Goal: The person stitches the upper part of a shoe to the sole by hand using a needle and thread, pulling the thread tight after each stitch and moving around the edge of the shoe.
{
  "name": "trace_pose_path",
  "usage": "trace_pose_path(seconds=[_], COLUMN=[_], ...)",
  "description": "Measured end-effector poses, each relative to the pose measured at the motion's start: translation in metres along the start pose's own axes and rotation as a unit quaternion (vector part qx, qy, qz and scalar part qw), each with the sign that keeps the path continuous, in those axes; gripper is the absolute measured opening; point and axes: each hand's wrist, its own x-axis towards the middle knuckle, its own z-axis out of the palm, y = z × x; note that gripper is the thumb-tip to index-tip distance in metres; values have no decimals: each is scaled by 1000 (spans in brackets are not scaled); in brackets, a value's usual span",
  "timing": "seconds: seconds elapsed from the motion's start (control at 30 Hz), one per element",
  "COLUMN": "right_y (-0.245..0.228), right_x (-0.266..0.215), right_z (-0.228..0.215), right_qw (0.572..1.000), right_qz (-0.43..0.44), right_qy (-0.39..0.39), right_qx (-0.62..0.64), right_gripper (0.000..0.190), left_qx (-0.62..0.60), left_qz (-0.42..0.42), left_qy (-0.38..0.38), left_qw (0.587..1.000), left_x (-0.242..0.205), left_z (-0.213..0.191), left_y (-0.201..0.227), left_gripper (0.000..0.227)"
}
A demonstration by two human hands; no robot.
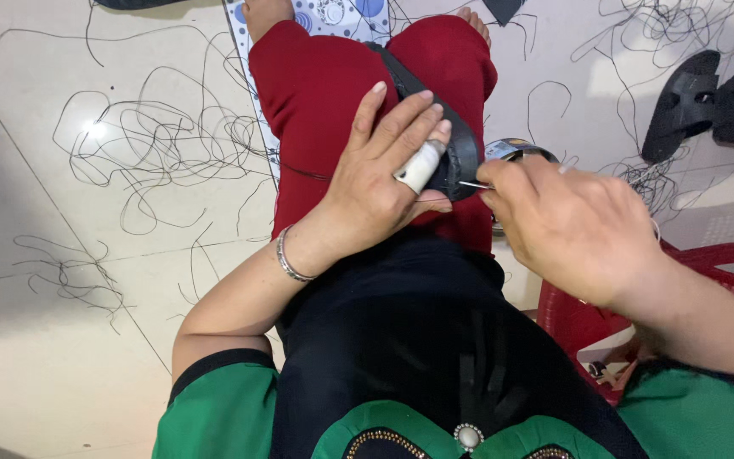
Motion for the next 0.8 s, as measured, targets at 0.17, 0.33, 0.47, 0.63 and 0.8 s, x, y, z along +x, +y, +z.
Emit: trace_pose_path(seconds=[0.17, 0.33, 0.47, 0.63, 0.8], right_y=[-3, 5, 3, 2, 39], right_x=[12, 0, -5, 0, -46], right_z=[10, 19, 25, 24, 7], right_qw=[984, 983, 975, 969, 993], right_qz=[-3, -13, -15, -32, -67], right_qy=[27, 85, 68, 146, -52], right_qx=[178, 160, 212, 195, 86], right_gripper=[18, 22, 32, 20, 58], left_qx=[7, 1, -546, -393, -232], left_qz=[-4, 31, -121, -229, -152], left_qy=[-5, 42, -52, -37, -92], left_qw=[1000, 999, 827, 890, 956], left_x=[-2, -18, -6, -9, -8], left_z=[-3, -15, -36, -17, -6], left_y=[1, 24, 39, 28, 33], left_gripper=[75, 18, 10, 17, 35])
